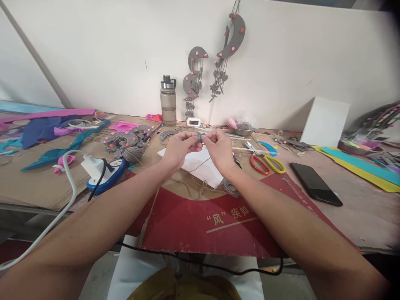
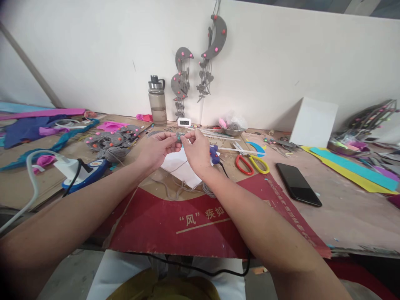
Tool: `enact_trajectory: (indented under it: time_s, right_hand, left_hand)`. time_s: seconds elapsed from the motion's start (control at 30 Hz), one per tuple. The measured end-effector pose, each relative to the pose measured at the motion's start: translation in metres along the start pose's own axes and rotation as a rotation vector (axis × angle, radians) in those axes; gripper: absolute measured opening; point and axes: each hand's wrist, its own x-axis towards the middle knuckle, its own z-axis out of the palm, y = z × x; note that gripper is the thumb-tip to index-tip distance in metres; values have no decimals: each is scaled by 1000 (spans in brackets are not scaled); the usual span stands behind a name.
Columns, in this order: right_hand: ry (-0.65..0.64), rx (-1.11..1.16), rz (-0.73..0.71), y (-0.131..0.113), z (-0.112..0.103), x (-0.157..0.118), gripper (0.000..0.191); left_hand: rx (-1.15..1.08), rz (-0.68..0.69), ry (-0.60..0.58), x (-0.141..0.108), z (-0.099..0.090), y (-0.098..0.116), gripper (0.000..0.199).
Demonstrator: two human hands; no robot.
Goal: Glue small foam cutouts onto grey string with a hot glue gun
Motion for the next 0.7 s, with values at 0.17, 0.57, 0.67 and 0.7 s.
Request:
enact_trajectory:
  time_s: [0.17,0.57,0.67,0.7]
  right_hand:
    - [19,-40,-42,-2,-1,-1,9]
    - [27,-32,-35,-6,-2,-3,10]
    - [18,-29,-11,-5,-3,-2,10]
    - [1,-30,-1,-4,-4,-2,12]
  left_hand:
    - [52,18,5,-1,2,1,17]
    - [218,88,-18,0,-1,1,9]
    - [268,121,-46,-1,-2,2,8]
    - [279,131,-57,-1,-3,2,8]
